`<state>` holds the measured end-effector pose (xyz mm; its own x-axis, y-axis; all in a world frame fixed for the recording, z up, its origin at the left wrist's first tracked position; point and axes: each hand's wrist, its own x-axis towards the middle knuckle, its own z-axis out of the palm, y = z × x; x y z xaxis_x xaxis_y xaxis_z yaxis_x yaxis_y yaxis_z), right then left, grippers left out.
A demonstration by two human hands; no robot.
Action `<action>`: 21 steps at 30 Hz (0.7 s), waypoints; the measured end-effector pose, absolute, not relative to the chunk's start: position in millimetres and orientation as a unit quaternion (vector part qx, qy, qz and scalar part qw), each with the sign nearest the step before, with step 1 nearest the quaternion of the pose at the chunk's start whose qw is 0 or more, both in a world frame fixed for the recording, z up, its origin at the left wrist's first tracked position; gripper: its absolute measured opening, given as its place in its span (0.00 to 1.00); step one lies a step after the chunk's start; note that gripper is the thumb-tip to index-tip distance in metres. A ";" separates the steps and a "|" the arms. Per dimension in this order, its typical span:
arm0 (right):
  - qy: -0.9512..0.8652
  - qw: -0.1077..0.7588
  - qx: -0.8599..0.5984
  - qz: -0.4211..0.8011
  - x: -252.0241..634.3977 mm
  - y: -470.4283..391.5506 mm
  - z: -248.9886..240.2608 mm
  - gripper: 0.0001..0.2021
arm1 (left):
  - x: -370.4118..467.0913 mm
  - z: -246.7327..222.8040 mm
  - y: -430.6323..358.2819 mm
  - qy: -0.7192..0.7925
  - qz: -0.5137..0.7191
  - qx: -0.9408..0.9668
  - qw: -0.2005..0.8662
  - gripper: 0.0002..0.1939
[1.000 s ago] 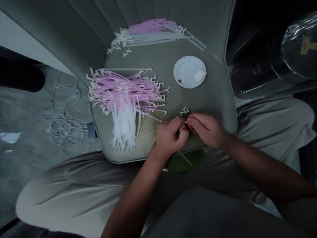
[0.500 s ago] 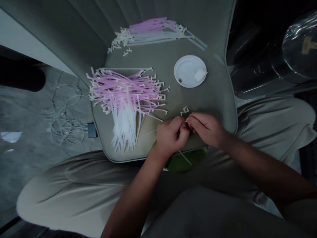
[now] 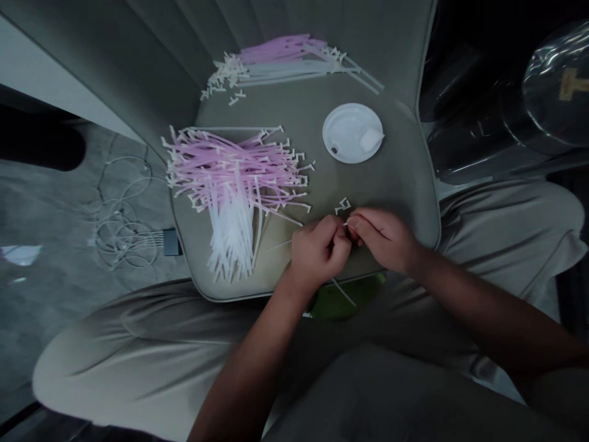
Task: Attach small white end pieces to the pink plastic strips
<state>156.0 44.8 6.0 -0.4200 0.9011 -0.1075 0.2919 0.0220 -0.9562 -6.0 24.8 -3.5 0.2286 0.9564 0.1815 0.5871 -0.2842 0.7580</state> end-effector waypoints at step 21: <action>-0.661 0.293 -0.454 0.521 154.0 45.0 5.4 0.17 | -7.0 -3.2 25.2 0.525 0.309 0.743 0.278 0.10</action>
